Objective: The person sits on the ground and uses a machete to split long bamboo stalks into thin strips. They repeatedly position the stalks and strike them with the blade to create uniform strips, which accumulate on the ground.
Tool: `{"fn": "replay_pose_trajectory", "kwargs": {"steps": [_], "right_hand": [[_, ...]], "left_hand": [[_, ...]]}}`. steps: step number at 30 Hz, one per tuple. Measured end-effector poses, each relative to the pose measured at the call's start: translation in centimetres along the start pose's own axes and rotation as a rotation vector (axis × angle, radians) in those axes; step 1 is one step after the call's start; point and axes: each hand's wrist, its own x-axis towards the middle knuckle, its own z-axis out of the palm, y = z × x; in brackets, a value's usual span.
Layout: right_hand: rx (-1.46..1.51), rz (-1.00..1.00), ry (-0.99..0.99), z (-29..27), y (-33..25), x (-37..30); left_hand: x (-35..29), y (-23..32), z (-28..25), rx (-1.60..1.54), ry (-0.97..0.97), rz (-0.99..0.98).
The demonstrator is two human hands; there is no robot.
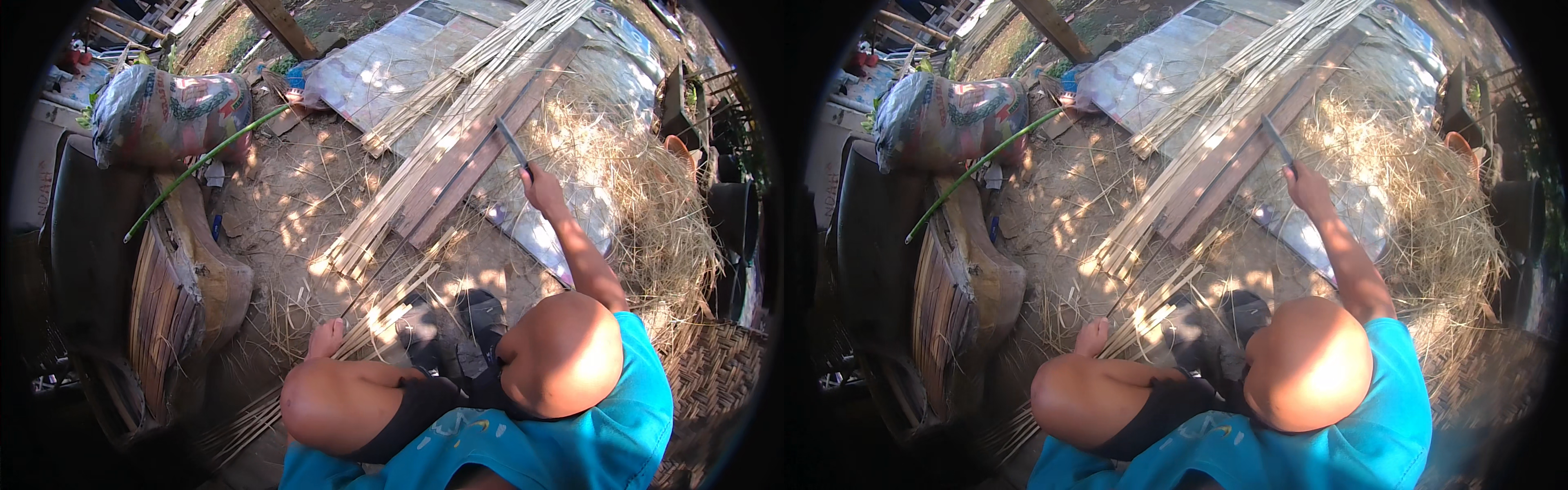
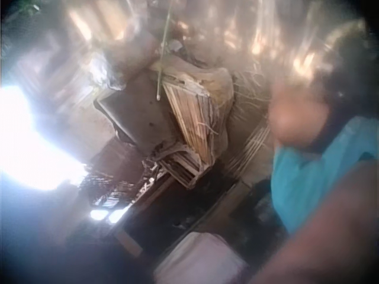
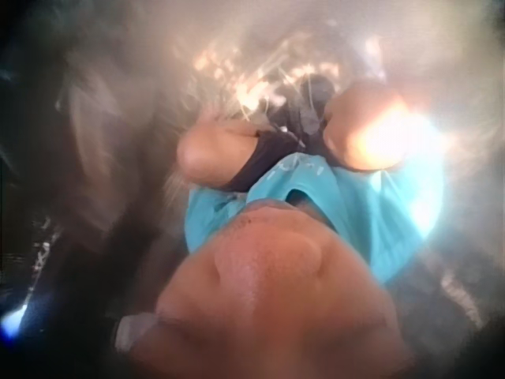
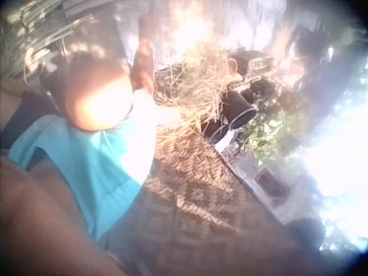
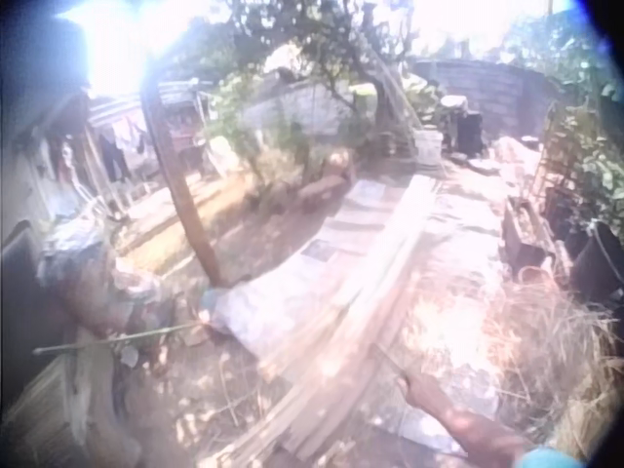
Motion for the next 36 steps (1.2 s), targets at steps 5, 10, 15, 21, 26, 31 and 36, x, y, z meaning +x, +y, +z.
{"fn": "replay_pose_trajectory", "kwargs": {"steps": [5, 10, 15, 21, 26, 31, 36], "right_hand": [[0.108, -0.521, -0.729, 5.0, -15.6, -16.5], [0.051, -0.135, -0.12, 2.9, -1.9, -2.6], [-0.192, 0.354, 0.046, -4.4, 6.8, 6.4], [0.078, -0.504, -0.601, 6.0, -13.1, -11.1], [0.002, -0.192, -0.144, 2.8, -1.8, -2.4], [0.16, -0.155, -0.148, 4.8, -7.0, -6.0], [-0.026, -0.462, -0.51, 3.0, -9.8, -8.9]], "left_hand": [[6.6, 9.9, 2.3, 0.097, 0.447, 0.564], [4.5, 8.3, 0.5, 0.238, 0.093, 0.256], [1.1, 1.8, 0.1, 0.118, 0.084, 0.191], [2.6, 5.9, -2.1, -0.435, 0.007, -0.073], [-2.0, -2.3, -1.6, -0.184, -0.086, -0.25], [5.7, 6.7, -1.5, -0.548, -0.227, -0.112], [11.2, 10.6, 0.9, -0.545, -0.244, 0.216]]}}
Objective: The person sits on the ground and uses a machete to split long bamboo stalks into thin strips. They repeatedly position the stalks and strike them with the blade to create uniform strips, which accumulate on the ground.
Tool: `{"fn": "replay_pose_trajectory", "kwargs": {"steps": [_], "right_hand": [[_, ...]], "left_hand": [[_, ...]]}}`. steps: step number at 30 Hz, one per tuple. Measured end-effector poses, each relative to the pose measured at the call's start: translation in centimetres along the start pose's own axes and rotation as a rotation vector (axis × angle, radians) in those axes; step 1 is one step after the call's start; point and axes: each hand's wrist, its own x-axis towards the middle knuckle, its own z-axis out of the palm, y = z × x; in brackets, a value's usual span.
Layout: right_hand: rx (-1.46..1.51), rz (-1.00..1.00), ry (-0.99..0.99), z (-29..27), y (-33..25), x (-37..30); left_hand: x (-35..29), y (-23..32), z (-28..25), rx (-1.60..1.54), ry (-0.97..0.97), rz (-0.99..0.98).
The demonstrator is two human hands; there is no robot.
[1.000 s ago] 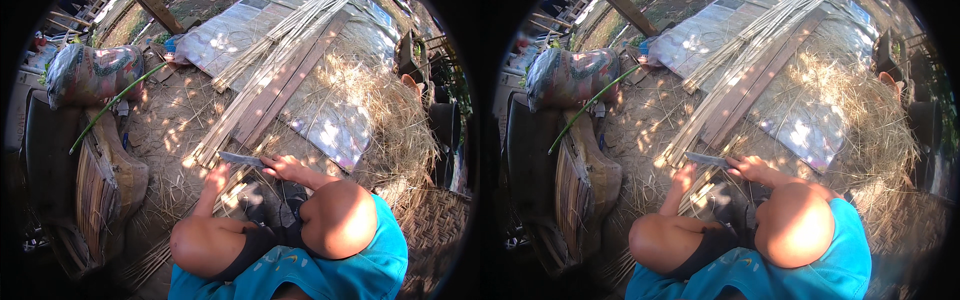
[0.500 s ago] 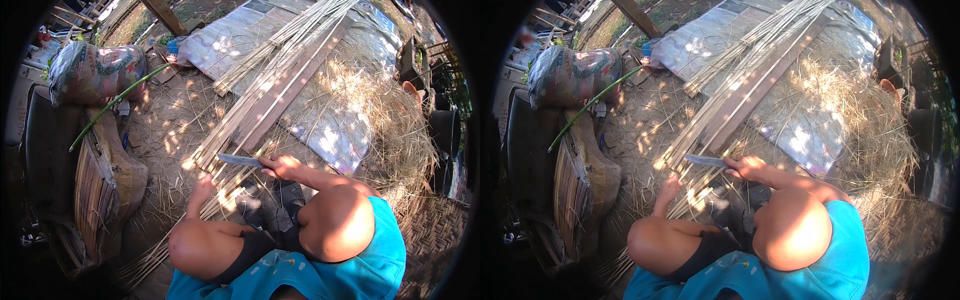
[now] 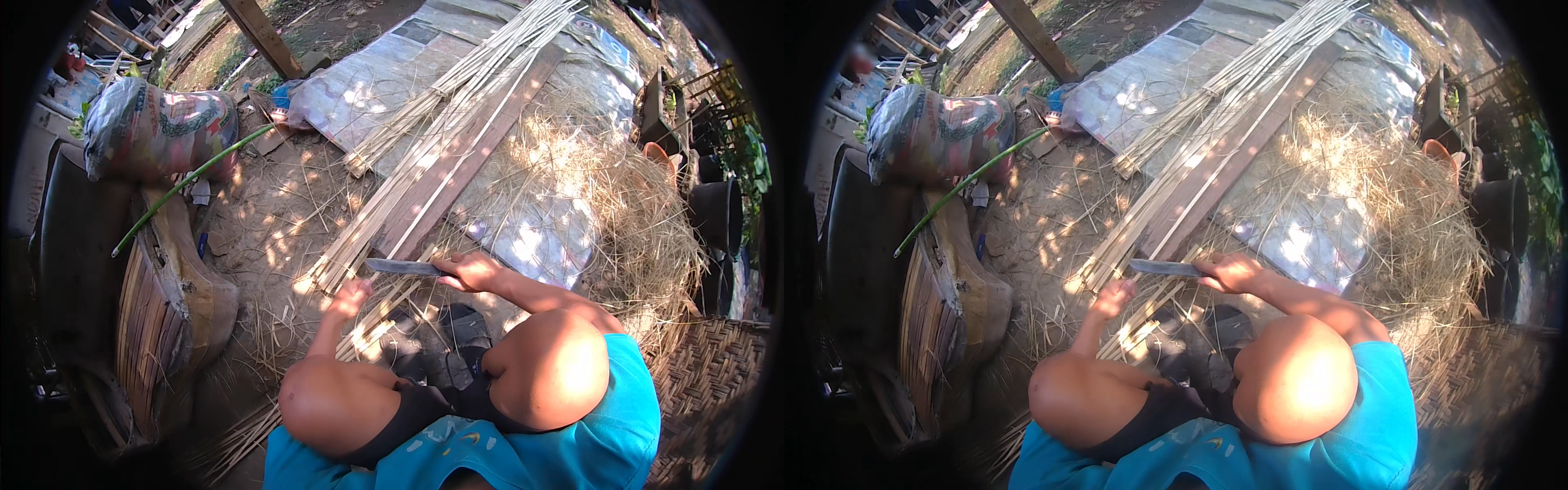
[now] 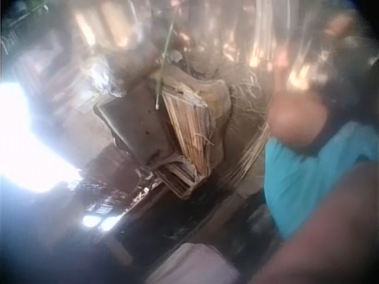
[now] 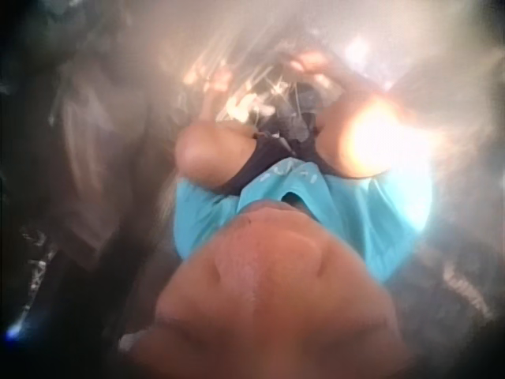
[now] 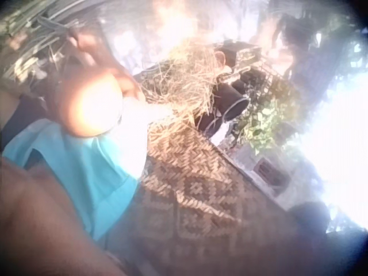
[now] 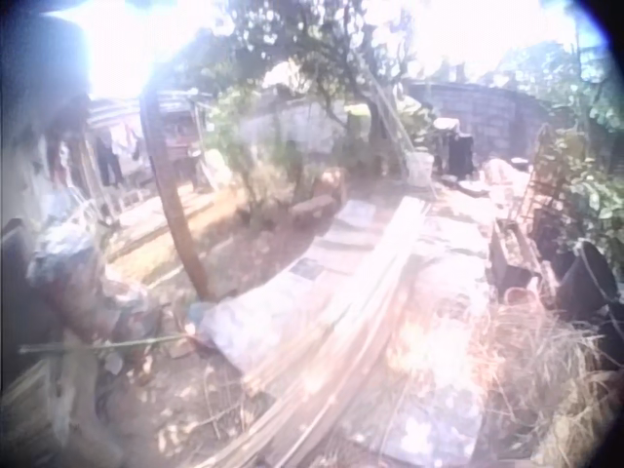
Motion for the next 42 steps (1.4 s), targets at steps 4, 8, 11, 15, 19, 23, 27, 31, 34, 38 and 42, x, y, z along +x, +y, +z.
{"fn": "replay_pose_trajectory", "kwargs": {"steps": [4, 8, 11, 15, 19, 23, 27, 31, 34, 38, 42], "right_hand": [[0.3, 0.919, 0.652, -8.7, 13.8, 0.5], [-0.018, 0.46, 0.491, -6.5, 12.0, -0.9], [0.269, -0.04, 0.115, 1.8, -4.0, -1.0], [-0.001, 0.121, 0.233, 1.3, 1.2, 0.8], [-0.101, 0.505, 0.563, -6.9, 15.5, 2.3], [0.021, 0.394, 0.372, -3.5, 10.1, 1.5], [0.108, 0.061, 0.064, 1.8, -0.5, 1.6], [-0.006, 0.356, 0.401, -3.9, 10.5, 1.7], [-0.089, 0.597, 0.568, -8.7, 18.8, 1.7], [0.149, 0.198, 0.364, -2.0, 6.5, 1.4], [0.041, -0.081, 0.009, 0.6, -2.3, -0.6]], "left_hand": [[-5.9, -6.0, -2.3, -0.149, -0.004, -0.145], [-3.5, -3.4, 0.3, -0.021, 0.143, -0.065], [-3.1, 2.5, 3.3, 0.344, 0.484, 0.23], [-5.7, -1.7, 3.1, 0.224, 0.438, 0.328], [-10.9, -5.0, -1.7, 0.403, 0.291, -0.048], [-9.7, -5.1, -1.0, 0.356, 0.225, -0.025], [-5.9, -2.5, 2.1, 0.516, 0.348, 0.21], [-7.8, -1.5, 1.0, 0.72, 0.273, -0.019], [-9.2, -2.8, -1.2, 0.74, 0.264, -0.006], [-8.2, 0.1, -0.6, 0.449, 0.189, 0.038], [-10.3, -2.2, -1.2, 0.378, 0.205, 0.047]]}}
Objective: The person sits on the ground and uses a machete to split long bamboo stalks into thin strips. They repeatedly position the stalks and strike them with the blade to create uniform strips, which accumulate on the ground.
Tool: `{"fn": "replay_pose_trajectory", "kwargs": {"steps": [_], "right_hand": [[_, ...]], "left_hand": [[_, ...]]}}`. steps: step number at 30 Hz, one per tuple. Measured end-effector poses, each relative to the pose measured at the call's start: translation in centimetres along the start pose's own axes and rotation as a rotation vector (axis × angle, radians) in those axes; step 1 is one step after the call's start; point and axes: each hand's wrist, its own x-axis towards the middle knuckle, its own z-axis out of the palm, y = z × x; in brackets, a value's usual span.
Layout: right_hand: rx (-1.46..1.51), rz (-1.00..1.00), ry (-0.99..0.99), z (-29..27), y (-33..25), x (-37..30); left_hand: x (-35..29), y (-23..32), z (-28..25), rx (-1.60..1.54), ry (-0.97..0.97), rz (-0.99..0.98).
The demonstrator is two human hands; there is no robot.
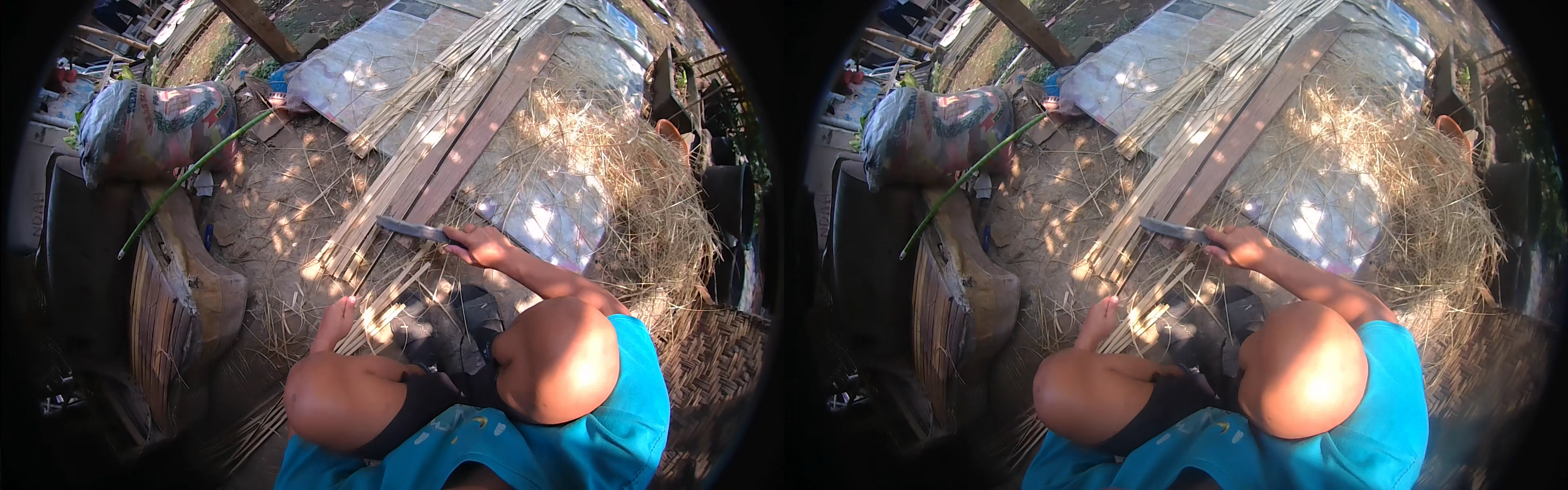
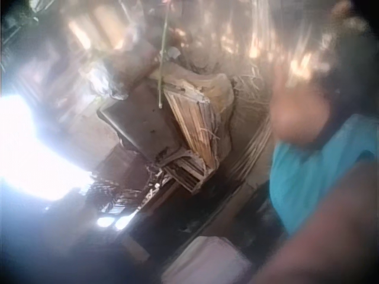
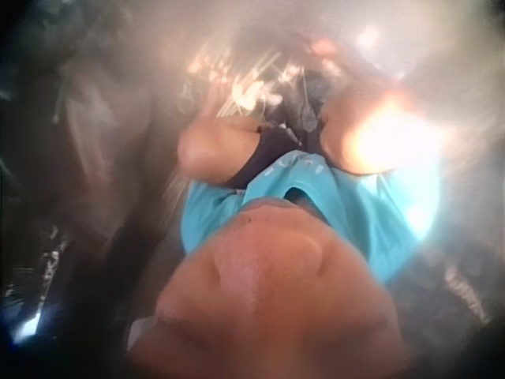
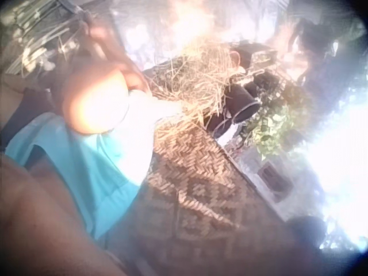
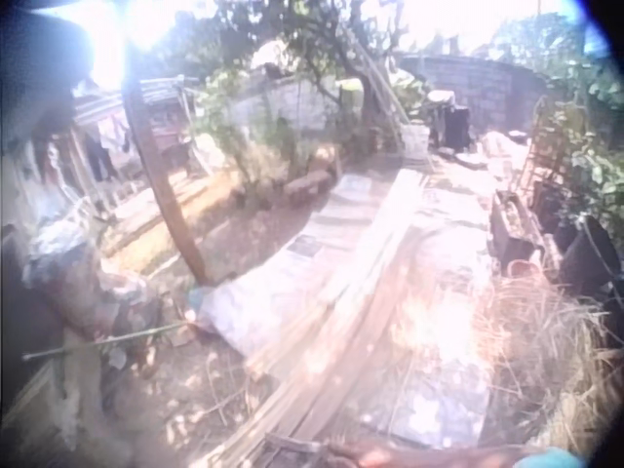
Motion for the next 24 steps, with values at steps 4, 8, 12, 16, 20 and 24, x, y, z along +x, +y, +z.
{"fn": "replay_pose_trajectory", "kwargs": {"steps": [4, 8, 12, 16, 20, 24], "right_hand": [[0.018, 0.206, 0.327, -2.3, 8.0, 2.3], [-0.097, 0.198, 0.283, -4.2, 8.9, 2.7], [-0.149, 0.605, 0.523, -9.2, 17.4, 2.8], [-0.064, 0.477, 0.55, -7.8, 13.7, 3.2], [0.091, 0.228, 0.005, 0.6, -1.1, 0.0], [0.07, 0.144, 0.068, 2.5, -0.1, 0.4]], "left_hand": [[-0.8, -2.9, -0.4, 0.073, -0.057, -0.07], [-3.9, -4.2, -1.0, 0.042, -0.092, -0.194], [-7.8, -8.2, -2.4, 0.019, -0.099, -0.35], [-6.6, -9.2, -1.9, -0.048, -0.054, -0.301], [5.0, 3.5, 2.9, 0.134, 0.17, 0.147], [5.0, 0.3, 4.3, 0.366, 0.196, 0.209]]}}
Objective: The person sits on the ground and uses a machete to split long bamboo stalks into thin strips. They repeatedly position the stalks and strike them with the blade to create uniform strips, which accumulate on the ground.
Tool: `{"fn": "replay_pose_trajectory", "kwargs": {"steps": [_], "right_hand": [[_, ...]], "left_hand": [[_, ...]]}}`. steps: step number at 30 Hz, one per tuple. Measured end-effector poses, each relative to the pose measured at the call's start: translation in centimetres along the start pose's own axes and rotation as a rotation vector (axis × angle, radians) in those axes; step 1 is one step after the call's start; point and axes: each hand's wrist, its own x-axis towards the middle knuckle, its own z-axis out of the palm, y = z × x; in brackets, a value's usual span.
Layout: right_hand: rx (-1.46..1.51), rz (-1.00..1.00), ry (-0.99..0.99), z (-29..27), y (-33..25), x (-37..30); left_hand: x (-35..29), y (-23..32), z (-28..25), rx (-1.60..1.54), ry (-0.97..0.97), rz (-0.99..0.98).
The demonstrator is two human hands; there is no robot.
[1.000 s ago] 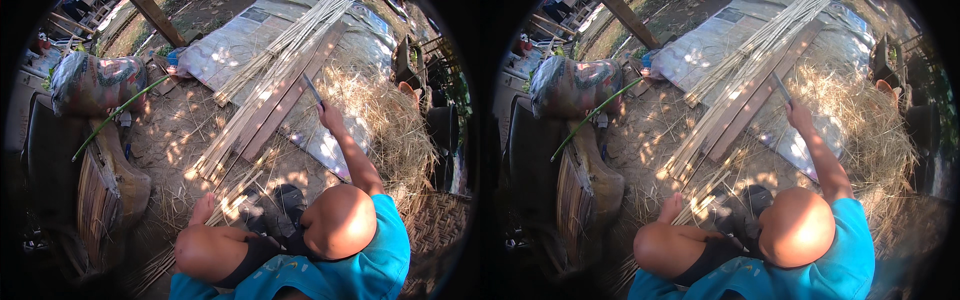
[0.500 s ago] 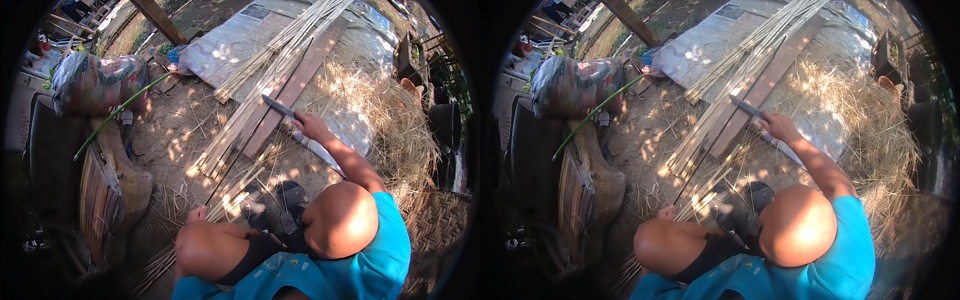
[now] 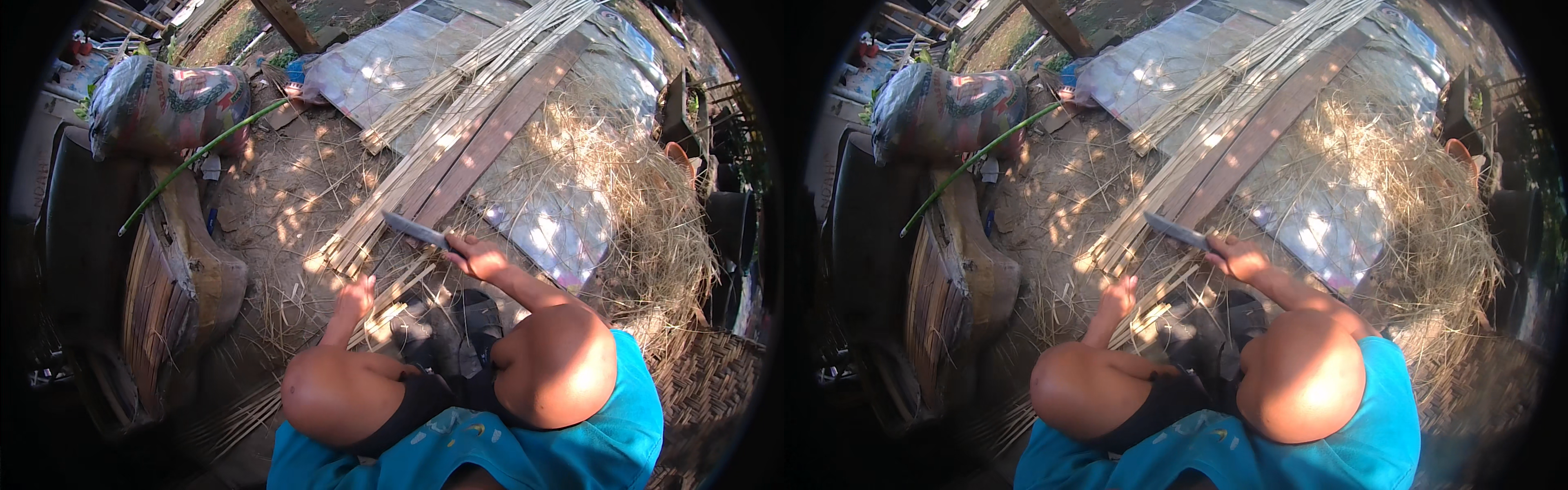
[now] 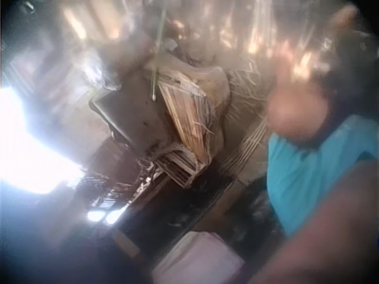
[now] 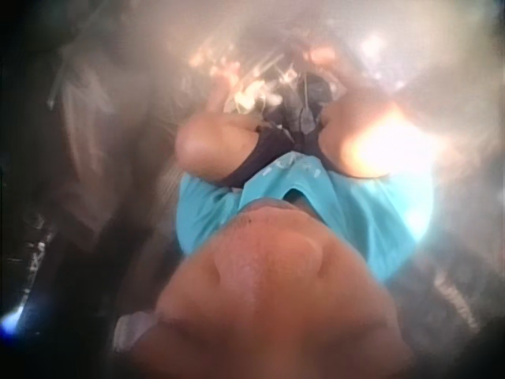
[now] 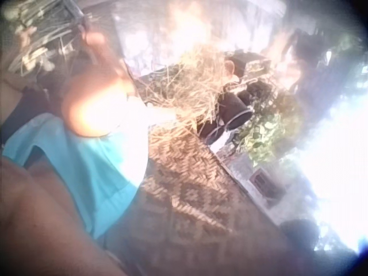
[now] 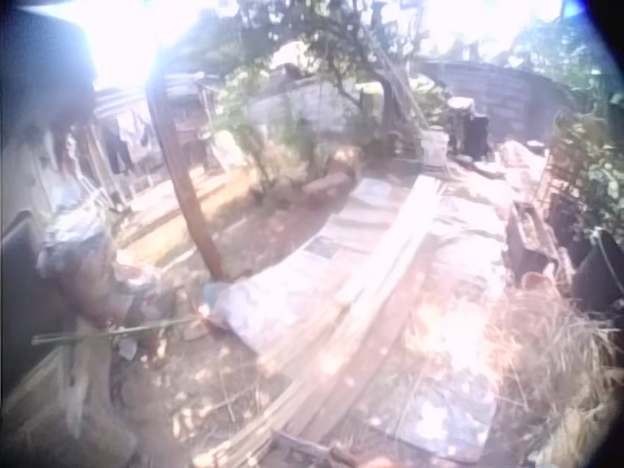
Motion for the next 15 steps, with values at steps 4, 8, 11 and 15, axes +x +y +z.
{"fn": "replay_pose_trajectory", "kwargs": {"steps": [4, 8, 11, 15], "right_hand": [[-0.127, 0.404, 0.42, -9.5, 13.5, 4.6], [-0.185, 0.481, 0.53, -13.6, 15.1, 5.6], [-0.081, 0.195, 0.165, -5.6, 3.9, 3.1], [-0.102, -0.16, -0.087, -1.1, -0.5, 0.4]], "left_hand": [[-2.3, 0.0, -2.2, 0.089, -0.213, -0.18], [-2.9, -1.2, -3.4, -0.114, -0.166, -0.136], [0.9, 0.0, -2.3, -0.527, -0.285, -0.237], [-3.9, -3.8, -2.7, -0.581, -0.31, -0.468]]}}
